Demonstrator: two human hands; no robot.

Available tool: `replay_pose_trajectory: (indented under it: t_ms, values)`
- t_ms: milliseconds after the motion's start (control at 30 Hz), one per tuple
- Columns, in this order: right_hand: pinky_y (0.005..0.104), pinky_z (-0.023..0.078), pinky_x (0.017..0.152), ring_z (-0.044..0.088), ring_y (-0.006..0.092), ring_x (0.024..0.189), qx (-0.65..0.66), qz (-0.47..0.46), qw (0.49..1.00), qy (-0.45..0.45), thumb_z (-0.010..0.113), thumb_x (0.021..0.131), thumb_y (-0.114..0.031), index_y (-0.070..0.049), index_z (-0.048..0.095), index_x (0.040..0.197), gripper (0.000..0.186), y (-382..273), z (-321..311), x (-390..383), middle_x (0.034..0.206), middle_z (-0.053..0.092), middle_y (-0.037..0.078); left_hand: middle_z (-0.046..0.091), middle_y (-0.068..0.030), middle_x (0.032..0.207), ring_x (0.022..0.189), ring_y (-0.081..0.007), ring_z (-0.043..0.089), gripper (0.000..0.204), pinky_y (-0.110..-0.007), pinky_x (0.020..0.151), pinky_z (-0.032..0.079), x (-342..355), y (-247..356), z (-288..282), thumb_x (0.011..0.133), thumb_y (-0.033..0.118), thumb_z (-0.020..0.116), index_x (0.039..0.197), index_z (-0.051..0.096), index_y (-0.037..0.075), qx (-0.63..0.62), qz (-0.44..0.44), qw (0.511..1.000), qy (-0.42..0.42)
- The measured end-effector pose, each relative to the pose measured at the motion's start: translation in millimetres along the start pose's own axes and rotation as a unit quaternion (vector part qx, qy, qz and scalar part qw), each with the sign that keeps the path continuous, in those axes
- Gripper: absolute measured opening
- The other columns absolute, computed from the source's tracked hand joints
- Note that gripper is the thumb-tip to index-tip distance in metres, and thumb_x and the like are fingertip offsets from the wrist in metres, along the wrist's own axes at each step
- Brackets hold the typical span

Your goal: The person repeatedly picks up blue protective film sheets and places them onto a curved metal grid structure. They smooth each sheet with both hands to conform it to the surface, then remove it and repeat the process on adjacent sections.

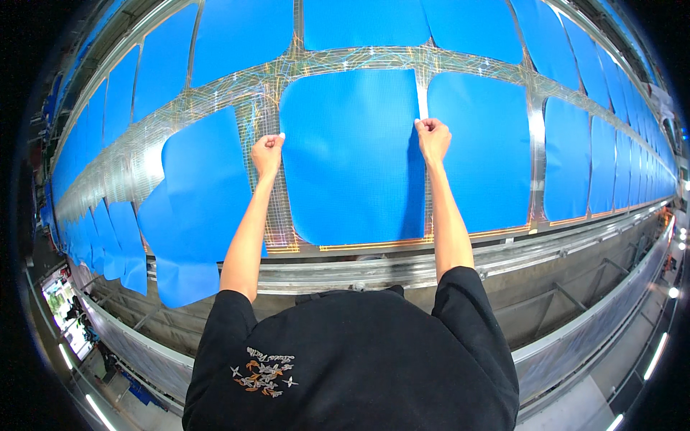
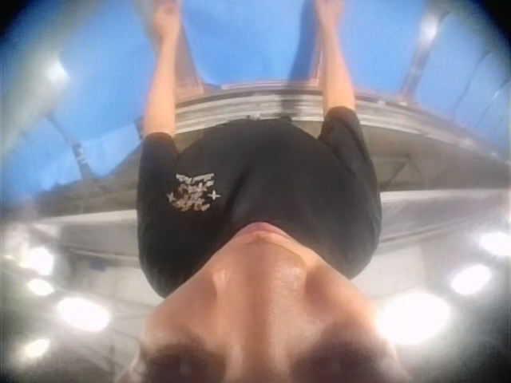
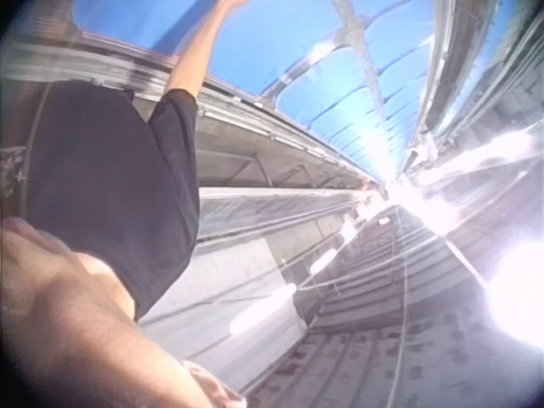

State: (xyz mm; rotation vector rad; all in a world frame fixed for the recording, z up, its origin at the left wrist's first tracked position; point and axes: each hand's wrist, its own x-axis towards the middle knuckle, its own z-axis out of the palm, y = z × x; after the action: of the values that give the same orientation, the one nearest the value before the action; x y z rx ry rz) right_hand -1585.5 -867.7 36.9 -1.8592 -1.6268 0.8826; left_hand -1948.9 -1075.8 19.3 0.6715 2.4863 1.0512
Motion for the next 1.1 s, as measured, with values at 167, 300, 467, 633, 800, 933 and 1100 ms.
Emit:
replay_pose_trajectory:
  t_ms: [167,300,467,633,800,933,1100]
  values:
    - [0.03,0.047,0.059,0.058,0.0088,0.06,0.008,0.01,1.0,-0.014,0.082,0.086,-0.028,-0.001,0.078,0.087,0.028,5,2,4,0.066,0.067,0.0,0.075,-0.0065,0.074,0.065,-0.017,0.069,0.026,-0.035,0.065,0.052,4,-2,1,0.086,0.032,0.083,0.088,0.08,0.007,0.009,0.006,1.0,-0.005]
    - [0.0297,0.047,0.059,0.057,0.0086,0.06,-0.003,0.007,1.0,-0.004,0.083,0.085,-0.029,-0.001,0.078,0.088,0.028,5,4,4,0.066,0.067,0.0,0.075,-0.007,0.074,0.064,-0.0174,0.069,0.027,-0.035,0.064,0.052,4,0,0,0.087,0.033,0.083,0.088,0.08,0.006,0.008,-0.004,1.0,-0.015]
    - [0.0297,0.047,0.059,0.057,0.0085,0.06,0.002,0.006,1.0,-0.008,0.083,0.085,-0.029,-0.001,0.078,0.088,0.029,3,4,4,0.066,0.067,0.0,0.075,-0.0059,0.072,0.063,-0.0169,0.069,0.029,-0.034,0.063,0.052,8,-6,1,0.087,0.034,0.083,0.086,0.079,0.006,0.006,0.009,1.0,-0.016]
    - [0.0293,0.048,0.06,0.058,0.0083,0.06,-0.015,0.009,1.0,-0.006,0.084,0.085,-0.029,-0.001,0.078,0.089,0.029,4,5,5,0.067,0.067,0.0,0.075,-0.0057,0.072,0.063,-0.0168,0.069,0.029,-0.035,0.064,0.053,8,-1,1,0.087,0.035,0.083,0.086,0.08,0.006,0.018,-0.003,1.0,-0.018]
    - [0.03,0.048,0.06,0.058,0.009,0.06,-0.009,0.0,1.0,-0.001,0.084,0.085,-0.029,-0.001,0.077,0.086,0.028,7,6,5,0.066,0.067,0.0,0.075,-0.0055,0.072,0.063,-0.0162,0.069,0.028,-0.034,0.064,0.052,10,-8,2,0.087,0.035,0.083,0.086,0.08,0.007,0.021,-0.009,1.0,-0.02]
    - [0.0313,0.048,0.059,0.058,0.01,0.058,0.005,-0.005,1.0,0.005,0.084,0.084,-0.027,-0.002,0.076,0.081,0.027,5,6,3,0.064,0.066,0.0,0.074,-0.0031,0.073,0.065,-0.0123,0.066,0.031,-0.031,0.064,0.052,9,-4,-1,0.087,0.036,0.084,0.088,0.08,0.006,0.02,-0.026,0.999,-0.035]
    - [0.0316,0.048,0.059,0.06,0.0109,0.059,0.003,-0.008,1.0,-0.004,0.084,0.084,-0.028,-0.002,0.076,0.083,0.027,7,5,5,0.064,0.066,0.002,0.073,-0.0016,0.072,0.065,-0.0107,0.065,0.035,-0.031,0.065,0.051,10,-3,-5,0.088,0.042,0.083,0.089,0.08,0.007,0.039,-0.02,0.997,-0.061]
